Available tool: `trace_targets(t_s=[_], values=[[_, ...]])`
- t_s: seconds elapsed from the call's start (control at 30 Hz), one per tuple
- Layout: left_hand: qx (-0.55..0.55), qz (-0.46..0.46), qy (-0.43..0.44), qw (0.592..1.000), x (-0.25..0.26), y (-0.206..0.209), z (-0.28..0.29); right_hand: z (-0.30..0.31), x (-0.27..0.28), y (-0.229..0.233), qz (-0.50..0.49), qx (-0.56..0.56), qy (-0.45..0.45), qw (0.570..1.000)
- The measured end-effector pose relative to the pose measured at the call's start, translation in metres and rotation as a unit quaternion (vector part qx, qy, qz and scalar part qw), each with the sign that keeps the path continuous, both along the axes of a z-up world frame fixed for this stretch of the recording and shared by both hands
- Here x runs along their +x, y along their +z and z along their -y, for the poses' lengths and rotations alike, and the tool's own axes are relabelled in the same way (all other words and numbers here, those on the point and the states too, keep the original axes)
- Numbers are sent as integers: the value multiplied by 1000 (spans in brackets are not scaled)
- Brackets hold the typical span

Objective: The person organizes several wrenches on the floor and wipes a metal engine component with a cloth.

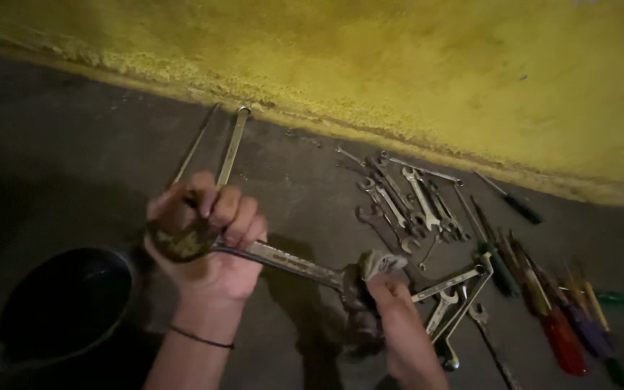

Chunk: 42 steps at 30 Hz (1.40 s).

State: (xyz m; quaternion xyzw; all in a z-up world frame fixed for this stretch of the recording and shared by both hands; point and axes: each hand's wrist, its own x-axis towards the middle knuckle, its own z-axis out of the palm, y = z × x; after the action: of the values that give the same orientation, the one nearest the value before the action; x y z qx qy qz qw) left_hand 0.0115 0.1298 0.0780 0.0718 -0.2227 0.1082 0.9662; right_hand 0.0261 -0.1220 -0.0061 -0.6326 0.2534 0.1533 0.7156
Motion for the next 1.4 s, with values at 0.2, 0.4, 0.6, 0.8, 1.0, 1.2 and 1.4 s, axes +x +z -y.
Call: trace_targets(t_s=[0.2,0.4,0.6,0.8,1.0,1.2,1.4], values=[[27,-19,51,998,1,-1,3,-33,-17,24,-21,152,-80,985],[20,-18,31,999,1,3,-2,-38,-10,56,15,263,-107,959],[-19,-22,14,999,1,-2,-8,-28,-11,55,-5,248,-77,966],[22,-31,56,998,2,-8,-9,-17,-9,55,52,145,-121,981],[-5,-7,29,1000,2,-12,-18,-10,-8,54,107,185,-63,975],[5,-45,37,998,1,-10,-9,-18,-10,46,-19,114,-41,992],[-6,-53,33,998,4,-10,-6,-10,-8,30,-26,78,8,997]])
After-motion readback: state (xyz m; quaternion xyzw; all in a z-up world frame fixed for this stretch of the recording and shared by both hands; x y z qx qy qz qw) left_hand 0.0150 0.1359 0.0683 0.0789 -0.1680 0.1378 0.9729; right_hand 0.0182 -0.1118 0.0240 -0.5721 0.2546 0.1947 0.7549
